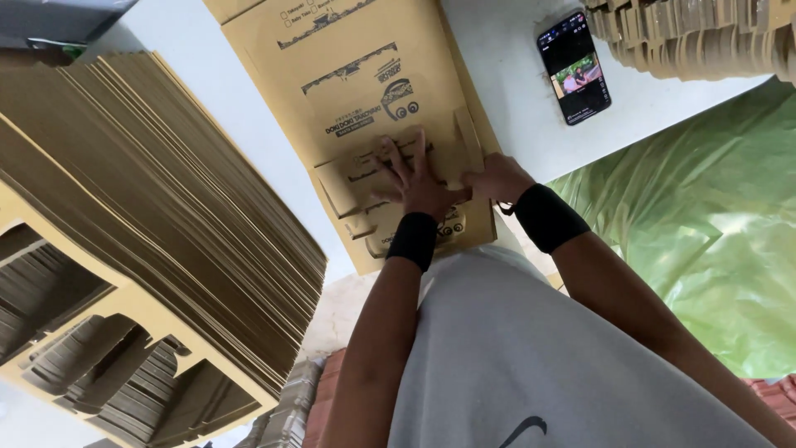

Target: Folding flat cardboard sheets into boxes and stacking them on a workbench

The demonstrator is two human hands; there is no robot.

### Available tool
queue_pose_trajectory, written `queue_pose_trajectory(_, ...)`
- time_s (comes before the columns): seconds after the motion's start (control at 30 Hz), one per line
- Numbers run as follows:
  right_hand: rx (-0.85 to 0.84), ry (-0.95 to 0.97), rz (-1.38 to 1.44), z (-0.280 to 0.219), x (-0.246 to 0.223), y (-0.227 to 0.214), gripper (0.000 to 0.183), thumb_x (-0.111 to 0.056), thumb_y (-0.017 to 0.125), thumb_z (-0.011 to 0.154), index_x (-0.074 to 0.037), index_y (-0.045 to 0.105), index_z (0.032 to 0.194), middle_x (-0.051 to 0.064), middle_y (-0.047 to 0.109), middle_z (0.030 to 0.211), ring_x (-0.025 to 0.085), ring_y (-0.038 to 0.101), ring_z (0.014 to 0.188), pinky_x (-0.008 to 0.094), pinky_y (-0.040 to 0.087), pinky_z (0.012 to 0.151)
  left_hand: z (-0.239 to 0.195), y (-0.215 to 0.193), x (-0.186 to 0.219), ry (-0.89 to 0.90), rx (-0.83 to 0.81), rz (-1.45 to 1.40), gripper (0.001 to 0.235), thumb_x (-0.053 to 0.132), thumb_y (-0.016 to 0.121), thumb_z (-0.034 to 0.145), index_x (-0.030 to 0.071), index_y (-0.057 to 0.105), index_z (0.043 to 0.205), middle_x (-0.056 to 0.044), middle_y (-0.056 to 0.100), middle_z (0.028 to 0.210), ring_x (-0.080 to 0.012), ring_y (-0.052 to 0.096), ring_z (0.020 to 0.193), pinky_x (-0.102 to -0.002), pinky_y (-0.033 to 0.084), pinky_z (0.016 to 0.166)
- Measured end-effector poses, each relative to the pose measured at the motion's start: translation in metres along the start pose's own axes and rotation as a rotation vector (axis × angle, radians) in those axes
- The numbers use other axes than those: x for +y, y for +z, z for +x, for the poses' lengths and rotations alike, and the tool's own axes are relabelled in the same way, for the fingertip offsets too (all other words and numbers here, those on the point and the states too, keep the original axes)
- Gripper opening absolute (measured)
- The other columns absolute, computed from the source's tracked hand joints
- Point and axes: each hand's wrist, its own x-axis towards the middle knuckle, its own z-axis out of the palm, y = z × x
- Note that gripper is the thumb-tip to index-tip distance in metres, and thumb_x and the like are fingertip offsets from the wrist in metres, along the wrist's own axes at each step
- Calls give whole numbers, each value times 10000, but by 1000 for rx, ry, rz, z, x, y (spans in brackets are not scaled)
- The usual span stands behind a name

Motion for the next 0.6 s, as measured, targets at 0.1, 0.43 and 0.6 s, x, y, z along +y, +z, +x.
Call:
queue_pose_trajectory(0.1, 45, 15, -100, -19, -21, -7, 523, -428, 652, 883, 69, 721, 1031, 258, 724, 975, 449, 715, 995, 528, 560, 787, -1, 1, 2, -12, 9, 21, 1276, 532, 857, 751, 418, -38, 1654, -129, -316, 1685, -589, -68, 1535, -914, 38, 1069)
queue_pose_trajectory(0.43, 453, -720, -1055, 44, 62, 63, 184, -239, 607, 908, -134, 716, 803, 84, 610, 703, 312, 679, 688, 449, 543, 554, 41, 51, -41, 5, 105, 288, 1127, 311, 703, 936, 466, -182, 1617, -158, -338, 1673, -563, -287, 1495, -940, 9, 995)
queue_pose_trajectory(0.6, 167, 33, 18, -2, 5, 28, 563, -589, 601, 903, -74, 624, 1130, 207, 703, 951, 433, 698, 968, 550, 549, 777, 24, 20, -35, 95, -32, 90, 1173, 411, 765, 907, 417, -154, 1637, -156, -379, 1657, -586, -352, 1464, -915, 101, 1033)
